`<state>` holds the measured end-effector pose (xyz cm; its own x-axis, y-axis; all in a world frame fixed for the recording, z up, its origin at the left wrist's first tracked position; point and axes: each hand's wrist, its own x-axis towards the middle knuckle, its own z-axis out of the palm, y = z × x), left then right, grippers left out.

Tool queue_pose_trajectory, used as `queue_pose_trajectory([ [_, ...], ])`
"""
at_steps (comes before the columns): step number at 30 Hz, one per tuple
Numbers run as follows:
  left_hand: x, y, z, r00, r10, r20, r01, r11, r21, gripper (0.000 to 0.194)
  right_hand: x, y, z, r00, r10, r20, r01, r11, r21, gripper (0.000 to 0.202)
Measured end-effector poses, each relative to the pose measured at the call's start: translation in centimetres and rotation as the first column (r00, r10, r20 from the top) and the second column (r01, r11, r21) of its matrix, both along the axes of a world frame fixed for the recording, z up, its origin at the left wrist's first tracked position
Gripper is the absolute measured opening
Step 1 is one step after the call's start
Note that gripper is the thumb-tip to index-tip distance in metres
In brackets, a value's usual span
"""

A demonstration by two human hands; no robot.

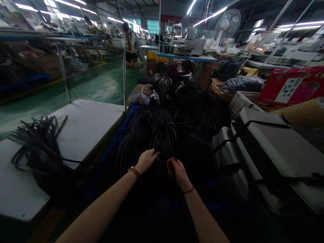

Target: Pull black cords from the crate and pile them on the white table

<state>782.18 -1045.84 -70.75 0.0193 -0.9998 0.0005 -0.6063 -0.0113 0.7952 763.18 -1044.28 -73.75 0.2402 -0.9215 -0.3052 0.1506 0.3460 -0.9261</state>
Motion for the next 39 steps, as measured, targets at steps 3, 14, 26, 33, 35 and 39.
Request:
queue_pose_trajectory([
  [3, 0.5, -0.5, 4.1, 0.993, 0.045, -0.106, -0.051, 0.997, -0.056, 0.038, 2.0, 0.3, 1.0, 0.981, -0.015, -0.192, -0.031, 0.972, -0.231, 0.040],
  [14, 7.4, -2.2, 13.8, 0.381, 0.239, -0.893, -0.037, 0.969, 0.244, 0.021, 12.7, 2.4, 10.5, 0.958, 0.213, 0.190, -0.195, 0.974, -0.112, 0.044],
  [26, 13.1, 5.8, 10.5, 0.365, 0.189, -0.912, 0.311, 0.898, 0.310, 0.033, 18.4, 6.8, 13.4, 0.997, 0.066, -0.045, -0.068, 0.997, -0.043, 0.035],
  [33, 16.2, 11.7, 8.6, 0.342, 0.030, -0.939, 0.553, 0.802, 0.227, 0.041, 22.1, 5.8, 16.8, 1.000, 0.004, 0.001, -0.004, 0.995, -0.104, 0.029],
  [35, 17.2, 12.1, 8.9, 0.347, 0.053, -0.936, 0.564, 0.786, 0.253, 0.037, 23.1, 4.7, 18.0, 0.997, 0.062, -0.037, -0.066, 0.991, -0.119, 0.027],
  [39, 21.1, 10.9, 9.4, 0.266, 0.130, -0.955, 0.457, 0.855, 0.244, 0.027, 23.2, 2.5, 19.4, 0.991, 0.046, -0.128, -0.061, 0.992, -0.111, 0.021],
])
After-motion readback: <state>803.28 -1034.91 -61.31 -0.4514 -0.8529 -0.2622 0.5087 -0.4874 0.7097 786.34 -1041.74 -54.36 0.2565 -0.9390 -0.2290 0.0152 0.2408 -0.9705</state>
